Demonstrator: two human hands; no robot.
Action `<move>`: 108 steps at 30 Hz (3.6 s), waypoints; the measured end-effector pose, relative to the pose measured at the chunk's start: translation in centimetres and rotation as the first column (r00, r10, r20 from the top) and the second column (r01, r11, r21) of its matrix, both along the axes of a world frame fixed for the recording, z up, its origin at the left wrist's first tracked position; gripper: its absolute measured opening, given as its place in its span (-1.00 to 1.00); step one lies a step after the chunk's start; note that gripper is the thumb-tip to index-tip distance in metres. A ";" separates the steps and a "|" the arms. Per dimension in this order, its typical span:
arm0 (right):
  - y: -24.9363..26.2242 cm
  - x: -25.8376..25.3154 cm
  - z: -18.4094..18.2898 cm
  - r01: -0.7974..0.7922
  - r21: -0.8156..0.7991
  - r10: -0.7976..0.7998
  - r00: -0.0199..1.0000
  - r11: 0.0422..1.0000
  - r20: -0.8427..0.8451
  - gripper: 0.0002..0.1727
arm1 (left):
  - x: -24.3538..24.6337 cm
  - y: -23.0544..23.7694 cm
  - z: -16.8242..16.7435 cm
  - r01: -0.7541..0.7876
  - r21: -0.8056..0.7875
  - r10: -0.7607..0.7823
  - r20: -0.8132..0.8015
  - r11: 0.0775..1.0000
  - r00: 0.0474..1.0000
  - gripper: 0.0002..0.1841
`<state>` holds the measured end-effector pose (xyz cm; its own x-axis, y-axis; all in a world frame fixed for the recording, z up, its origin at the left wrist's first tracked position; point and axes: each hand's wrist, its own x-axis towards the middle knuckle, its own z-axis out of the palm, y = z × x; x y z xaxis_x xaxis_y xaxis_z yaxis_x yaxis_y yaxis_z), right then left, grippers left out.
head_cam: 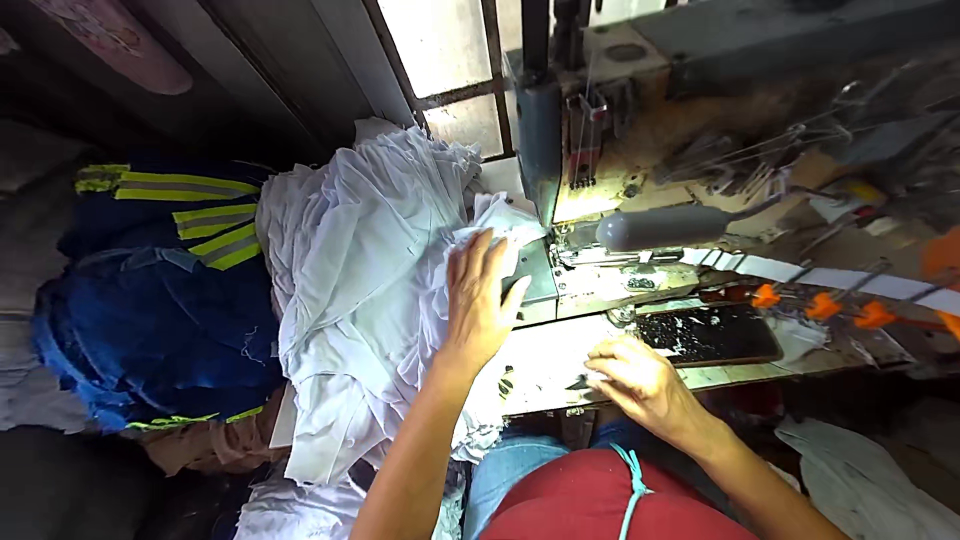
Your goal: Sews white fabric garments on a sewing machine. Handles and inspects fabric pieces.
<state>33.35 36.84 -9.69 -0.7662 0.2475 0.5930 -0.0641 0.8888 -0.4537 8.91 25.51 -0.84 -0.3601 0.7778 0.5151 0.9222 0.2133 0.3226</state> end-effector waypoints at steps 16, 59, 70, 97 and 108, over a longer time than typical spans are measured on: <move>0.2 -2.5 -2.8 0.241 0.129 -0.242 0.970 0.962 -0.012 -0.72 | -5.5 0.7 10.8 -0.356 -0.115 0.367 0.097 0.927 0.925 -0.62; -6.7 -11.5 -1.4 -0.501 -0.474 0.601 0.796 0.724 0.077 -0.72 | -10.1 -13.0 -1.3 -0.179 -0.295 0.187 -0.004 0.939 0.982 -0.78; -6.7 -14.0 0.9 -0.428 -0.490 0.455 0.888 0.760 -0.068 -0.80 | -8.3 -24.2 1.1 -0.512 -0.061 0.511 -0.033 0.857 0.859 -0.79; -9.8 -21.4 4.4 -0.399 -0.515 0.353 0.916 0.759 -0.189 -0.50 | -9.2 -15.4 9.1 -0.012 0.308 -0.223 0.714 0.951 0.664 -0.89; -8.3 -21.4 8.0 -0.391 -0.491 0.337 0.920 0.779 -0.198 -0.82 | -8.5 -13.3 16.0 0.047 0.526 -0.412 0.604 0.849 0.682 -0.82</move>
<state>11.99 28.53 -1.69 -0.8085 0.2481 0.5336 -0.4014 0.4306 -0.8084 0.45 12.18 15.15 -0.5851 0.6388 0.4996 0.4033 -0.3053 0.8626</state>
